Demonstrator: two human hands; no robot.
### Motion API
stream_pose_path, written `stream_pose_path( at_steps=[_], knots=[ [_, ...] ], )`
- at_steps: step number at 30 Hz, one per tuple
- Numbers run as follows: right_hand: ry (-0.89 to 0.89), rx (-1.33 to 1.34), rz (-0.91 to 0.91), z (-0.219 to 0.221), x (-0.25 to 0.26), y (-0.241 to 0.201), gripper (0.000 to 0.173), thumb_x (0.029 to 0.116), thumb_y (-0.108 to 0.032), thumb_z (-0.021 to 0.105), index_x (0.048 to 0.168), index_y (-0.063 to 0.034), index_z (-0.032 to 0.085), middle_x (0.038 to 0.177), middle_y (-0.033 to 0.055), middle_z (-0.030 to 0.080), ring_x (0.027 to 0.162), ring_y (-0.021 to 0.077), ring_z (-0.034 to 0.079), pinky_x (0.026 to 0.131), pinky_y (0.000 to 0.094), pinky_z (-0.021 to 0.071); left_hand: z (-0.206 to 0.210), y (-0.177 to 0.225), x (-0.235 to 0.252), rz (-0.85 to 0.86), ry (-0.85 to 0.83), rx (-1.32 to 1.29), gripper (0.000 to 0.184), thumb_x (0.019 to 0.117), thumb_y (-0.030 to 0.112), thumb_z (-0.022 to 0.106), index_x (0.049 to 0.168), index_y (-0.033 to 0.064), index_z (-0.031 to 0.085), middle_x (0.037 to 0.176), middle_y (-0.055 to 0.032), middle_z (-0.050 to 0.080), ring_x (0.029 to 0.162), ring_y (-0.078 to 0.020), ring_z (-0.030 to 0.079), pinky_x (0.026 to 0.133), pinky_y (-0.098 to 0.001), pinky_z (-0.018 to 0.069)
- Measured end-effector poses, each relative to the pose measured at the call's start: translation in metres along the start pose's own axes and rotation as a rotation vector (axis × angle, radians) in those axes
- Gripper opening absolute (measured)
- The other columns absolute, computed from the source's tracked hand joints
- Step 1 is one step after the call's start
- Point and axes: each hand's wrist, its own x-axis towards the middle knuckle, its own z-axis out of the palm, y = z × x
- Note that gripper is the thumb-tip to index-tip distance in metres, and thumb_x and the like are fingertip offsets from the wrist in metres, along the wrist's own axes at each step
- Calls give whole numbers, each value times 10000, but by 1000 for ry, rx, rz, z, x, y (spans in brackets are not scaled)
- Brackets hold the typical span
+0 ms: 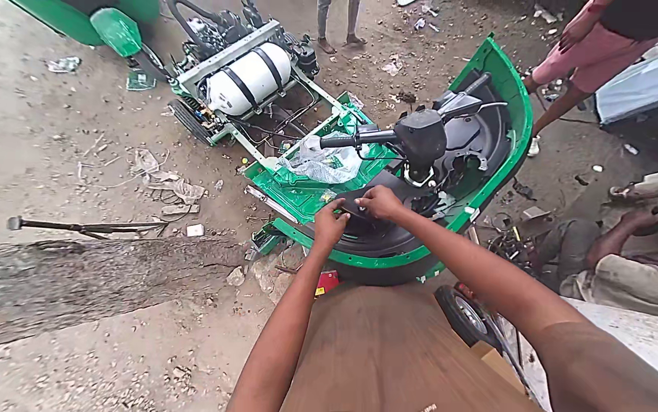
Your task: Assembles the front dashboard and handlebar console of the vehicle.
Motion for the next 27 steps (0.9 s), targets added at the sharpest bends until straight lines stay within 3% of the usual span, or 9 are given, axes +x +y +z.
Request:
stream_pose_path(
  at_steps=[2, 6, 13, 15, 18, 20, 22, 24, 27],
  knots=[
    [91, -11, 12, 9, -2, 1, 363, 965, -441, 710, 870, -95, 761, 785, 91, 704, 741, 248, 662, 716, 523, 524, 1, -3, -2, 0, 8, 13, 443, 961, 161, 708, 1393, 120, 622, 1248, -117, 714, 929, -240, 747, 910, -507, 597],
    [222, 148, 46, 17, 0, 14, 248, 888, -352, 821, 899, -113, 759, 840, 83, 723, 785, 242, 670, 744, 519, 532, 0, 0, 0, 11, 9, 43, 436, 967, 174, 700, 1395, 134, 625, 1251, -96, 718, 960, -227, 744, 939, -497, 585],
    [165, 12, -181, 13, -14, 14, 243, 987, -326, 710, 866, -124, 770, 727, 34, 693, 655, 172, 635, 645, 450, 518, 0, -2, -1, 18, 31, 87, 416, 977, 166, 680, 1390, 144, 630, 1175, -102, 743, 916, -235, 744, 918, -512, 581],
    [42, -81, -241, 0, -22, 18, 277, 981, -398, 704, 1044, -143, 791, 820, 36, 730, 734, 167, 670, 724, 454, 548, 1, 0, 1, 65, 47, 111, 410, 981, 180, 680, 1387, 143, 633, 1152, -100, 747, 909, -231, 742, 911, -510, 584],
    [-56, -305, -227, -11, -36, 19, 810, 767, -524, 878, 1461, -219, 595, 926, 89, 699, 793, 238, 632, 766, 523, 542, 0, 5, 9, 211, 57, 185, 449, 973, 135, 678, 1417, 135, 611, 1197, -117, 724, 969, -246, 732, 922, -496, 590],
    [40, -432, -226, -10, -43, 18, 788, 789, -369, 874, 1498, -267, 545, 1066, 113, 719, 933, 316, 681, 807, 594, 549, -8, 8, 20, 342, 58, 276, 459, 941, 85, 707, 1391, 132, 635, 1177, -139, 709, 1001, -276, 702, 929, -498, 572],
    [147, -381, -263, -12, -42, 25, 606, 813, -150, 809, 1392, -248, 657, 1140, 111, 732, 1006, 330, 698, 843, 613, 552, -13, 9, 37, 479, 96, 449, 355, 904, 114, 754, 1250, 190, 732, 1085, -123, 714, 1014, -313, 668, 923, -533, 544],
    [135, -260, -253, -22, -30, 30, 555, 784, -95, 818, 1304, -261, 719, 1027, 92, 737, 861, 287, 688, 759, 577, 567, -18, 14, 61, 556, 117, 582, 355, 822, 99, 762, 1129, 276, 786, 1126, -128, 643, 1061, -364, 590, 892, -585, 500],
    [98, -61, -274, -37, -22, 33, 547, 747, -63, 837, 1265, -207, 740, 737, 67, 618, 572, 201, 514, 550, 458, 469, -20, 30, 89, 664, -95, 691, 579, 794, -8, 723, 1240, 362, 733, 1397, -37, 599, 1284, -350, 524, 1008, -653, 419]
  ],
)
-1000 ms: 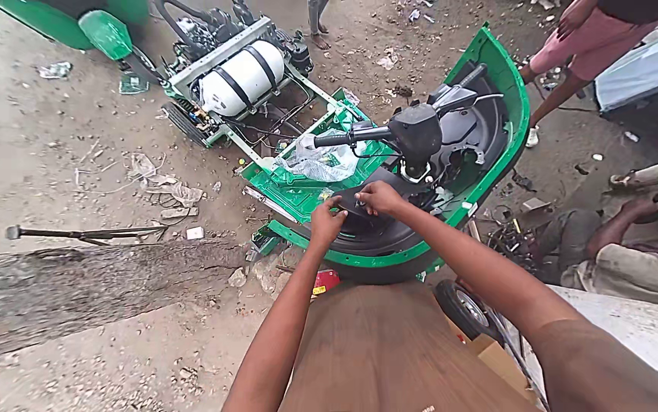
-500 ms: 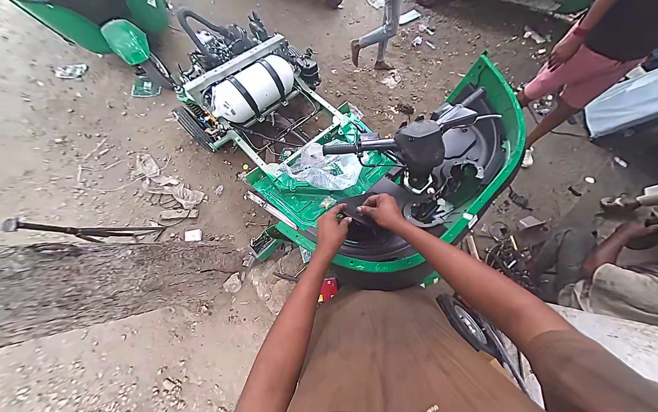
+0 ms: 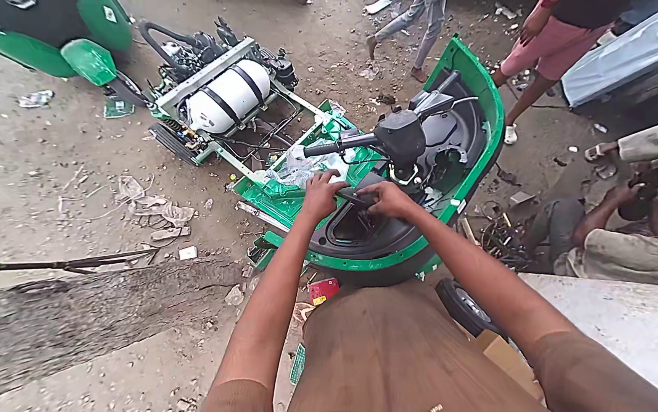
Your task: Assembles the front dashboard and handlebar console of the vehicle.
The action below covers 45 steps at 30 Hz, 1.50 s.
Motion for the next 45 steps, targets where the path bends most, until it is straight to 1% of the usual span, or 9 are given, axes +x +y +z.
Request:
stream_pose_path(
  at_steps=[9, 14, 17, 20, 27, 31, 35, 40, 45],
  knots=[
    [181, 287, 114, -18, -7, 21, 478, 805, -170, 870, 1263, -216, 740, 635, 45, 557, 517, 168, 462, 525, 406, 444, -43, 30, 104, 193, -586, 126, 645, 842, -31, 659, 1316, 404, 697, 1156, -92, 746, 1097, -365, 684, 917, -661, 519],
    [527, 356, 361, -18, -29, 0, 538, 776, -202, 906, 1248, -97, 672, 1034, 149, 663, 846, 291, 627, 726, 517, 539, -41, 31, 126, 221, -584, 65, 545, 885, -41, 618, 1227, 359, 759, 1121, -100, 760, 1081, -359, 699, 927, -656, 519],
    [591, 758, 358, -13, -55, -16, 482, 881, 45, 655, 1342, -54, 553, 1254, 155, 608, 985, 252, 637, 808, 441, 559, -37, 30, 138, 213, -597, 23, 507, 897, -34, 608, 1212, 330, 770, 1134, -82, 761, 1101, -329, 699, 964, -645, 513],
    [522, 1221, 290, -6, -62, -26, 350, 974, 150, 458, 1269, 16, 589, 1180, 161, 659, 972, 236, 709, 895, 407, 607, -36, 33, 149, 194, -623, 29, 434, 913, 1, 611, 1177, 299, 783, 1103, -85, 763, 1078, -319, 704, 946, -637, 518],
    [571, 1327, 202, -7, -44, -34, 266, 976, 87, 594, 1233, 31, 632, 1114, 154, 709, 980, 228, 733, 906, 381, 617, -35, 38, 170, 183, -637, 23, 412, 914, -7, 601, 1162, 263, 790, 1103, -100, 760, 1086, -323, 700, 949, -633, 518],
    [646, 1148, 212, -9, -36, -34, 202, 957, 40, 663, 1158, 39, 688, 1097, 158, 737, 924, 226, 749, 863, 367, 632, -36, 40, 173, 166, -611, -33, 354, 902, 1, 612, 1120, 212, 795, 1113, -120, 751, 1101, -341, 689, 955, -650, 507],
    [767, 382, 57, -14, -21, -24, 128, 946, -95, 733, 1063, -75, 778, 1224, 70, 712, 1023, 157, 706, 888, 361, 602, -38, 42, 176, 167, -618, -24, 339, 917, -1, 604, 1131, 187, 789, 1123, -146, 742, 1113, -361, 679, 964, -660, 497],
    [825, -312, -265, -15, 6, -6, 146, 985, -136, 677, 1067, -102, 793, 1078, 130, 704, 1037, 282, 667, 926, 413, 556, -40, 45, 179, 179, -636, 13, 337, 922, 0, 601, 1154, 168, 778, 1125, -162, 735, 1112, -371, 674, 960, -645, 500],
    [818, -518, -397, -16, 17, 2, 163, 989, -120, 652, 1088, -70, 773, 1061, 155, 720, 997, 307, 701, 885, 430, 585, -43, 48, 179, 137, -657, 37, 325, 932, 17, 601, 1182, 148, 764, 1161, -175, 722, 1141, -384, 661, 965, -644, 496]
  ],
)
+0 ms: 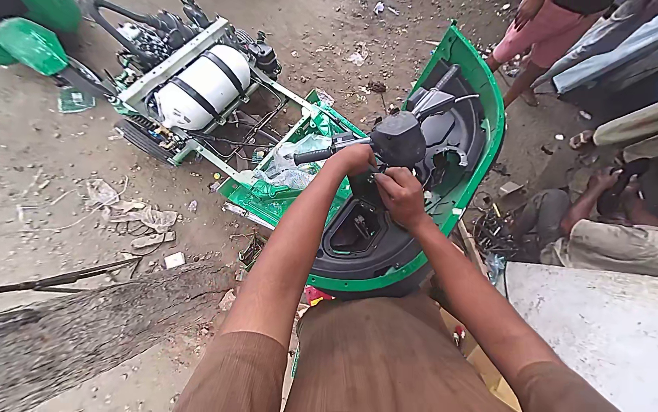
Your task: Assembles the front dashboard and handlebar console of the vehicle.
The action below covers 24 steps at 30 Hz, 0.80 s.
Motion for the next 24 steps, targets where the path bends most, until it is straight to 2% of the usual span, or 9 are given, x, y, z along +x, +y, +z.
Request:
stream_pose_path(
  at_steps=[10, 14, 16, 18, 20, 21, 22, 24],
  knots=[
    [-68, -72, -144, 10, -5, 12, 146, 973, -61, 640, 1045, -51, 767, 1040, 146, 729, 956, 321, 697, 832, 429, 580, 1, -4, 3, -2, 13, -11, 281, 948, 60, 602, 1155, 156, 767, 1139, -164, 727, 1127, -377, 667, 952, -646, 504],
    [-139, -21, -252, 7, -11, 16, 199, 972, -28, 619, 1088, -98, 765, 1090, 124, 732, 955, 308, 693, 856, 432, 567, 1, -3, 1, 2, 9, -17, 257, 971, 98, 594, 1153, 149, 768, 1148, -163, 725, 1138, -374, 663, 966, -645, 499],
    [-135, 31, -241, 3, -14, 21, 177, 976, -74, 635, 1081, -124, 769, 1104, 107, 735, 981, 293, 692, 881, 431, 561, 1, -2, 1, 3, 9, -17, 245, 986, 124, 589, 1149, 152, 770, 1139, -159, 728, 1132, -368, 666, 967, -638, 500],
    [-50, 121, -21, -2, -11, 25, 131, 955, -168, 724, 1052, -105, 785, 1083, 116, 735, 1024, 273, 692, 914, 411, 560, 1, -4, 2, 0, 18, -29, 251, 972, 109, 597, 1143, 157, 775, 1131, -159, 731, 1126, -372, 668, 964, -644, 501],
    [-69, 312, 337, -6, 1, 31, 314, 872, -265, 822, 1116, -79, 757, 1122, 98, 717, 1028, 182, 686, 906, 347, 578, 2, -7, 4, 1, 18, -36, 242, 963, 92, 608, 1134, 141, 772, 1120, -162, 730, 1108, -368, 672, 950, -639, 507],
    [-162, 443, 520, -4, 7, 35, 439, 808, -289, 870, 1172, -90, 727, 1138, 69, 715, 980, 140, 690, 866, 334, 591, 4, -8, 6, 0, 25, -41, 226, 954, 85, 616, 1112, 124, 772, 1101, -164, 730, 1092, -363, 675, 941, -629, 512],
    [-266, 577, 648, -1, 13, 40, 528, 749, -240, 911, 1214, -95, 707, 1140, 59, 725, 948, 137, 706, 847, 347, 609, 6, -10, 8, -2, 43, -43, 196, 945, 92, 626, 1075, 101, 772, 1069, -167, 731, 1067, -362, 681, 924, -622, 522],
    [-393, 766, 716, 8, 16, 47, 564, 734, -83, 894, 1261, -86, 695, 1167, 66, 737, 987, 154, 725, 890, 372, 622, 9, -13, 14, -16, 83, -41, 166, 931, 98, 625, 1025, 70, 759, 1032, -176, 726, 1044, -370, 684, 901, -626, 532]
  ],
)
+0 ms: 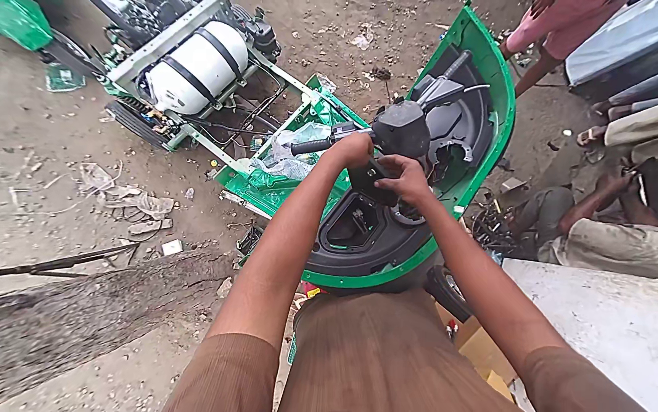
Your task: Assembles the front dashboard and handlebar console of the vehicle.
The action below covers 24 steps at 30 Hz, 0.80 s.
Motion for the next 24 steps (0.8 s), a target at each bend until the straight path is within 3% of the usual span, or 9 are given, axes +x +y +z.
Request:
stream_pose_path(
  at_steps=[3, 5, 7, 10, 14, 18, 21, 24],
  knots=[
    [-25, 133, -10, 5, 3, 7, 469, 787, 39, 802, 1236, -78, 739, 1132, 70, 765, 977, 161, 742, 882, 374, 633, 9, -6, -5, 13, 151, -57, 190, 891, 58, 648, 1031, 97, 771, 1059, -144, 738, 1056, -335, 690, 926, -588, 536],
    [-1, 211, -11, 6, 2, 11, 446, 801, 78, 760, 1224, -61, 742, 1123, 84, 764, 972, 167, 739, 871, 364, 632, 27, -8, -19, -37, 376, -188, 325, 838, 30, 710, 1151, 110, 740, 1225, -145, 692, 1155, -341, 651, 984, -598, 517],
    [24, 262, -28, 5, 5, 16, 459, 783, 86, 721, 1223, -43, 732, 1121, 92, 759, 976, 164, 731, 862, 356, 625, 48, 4, -38, -207, 636, -300, 530, 777, 28, 746, 1292, 135, 676, 1373, -136, 611, 1245, -359, 585, 1022, -605, 485],
    [56, 331, -49, 10, 8, 24, 489, 736, 65, 710, 1217, -20, 722, 1115, 109, 752, 975, 173, 722, 842, 366, 622, 84, 33, -63, -366, 829, -486, 573, 782, 81, 808, 1322, 73, 617, 1251, -134, 642, 1077, -271, 662, 922, -453, 580],
    [63, 355, -82, 13, 10, 29, 483, 705, 53, 712, 1183, -9, 727, 1098, 113, 753, 973, 179, 722, 846, 369, 623, 121, 51, -51, -353, 846, -712, 554, 846, 195, 824, 1328, 45, 594, 1242, -128, 682, 987, -209, 727, 868, -402, 628],
    [46, 360, -111, 14, 11, 32, 485, 698, 61, 716, 1178, -9, 722, 1090, 108, 752, 965, 183, 722, 837, 367, 624, 134, 54, -27, -310, 990, -732, 516, 866, 184, 797, 1307, -3, 604, 1139, -130, 723, 938, -177, 747, 866, -372, 639],
    [39, 360, -114, 12, 11, 37, 471, 706, 51, 724, 1172, -18, 729, 1082, 102, 753, 949, 185, 726, 813, 374, 633, 137, 59, -22, -303, 1056, -758, 395, 882, 164, 789, 1220, 14, 651, 1021, -67, 762, 881, -116, 751, 835, -325, 641],
    [31, 368, -121, 11, 14, 38, 459, 707, 34, 718, 1161, -28, 739, 1065, 89, 756, 915, 176, 723, 782, 368, 629, 141, 62, -20, -286, 1116, -770, 344, 909, 152, 766, 1210, 10, 677, 1027, -65, 768, 893, -112, 753, 844, -319, 642]
  ],
)
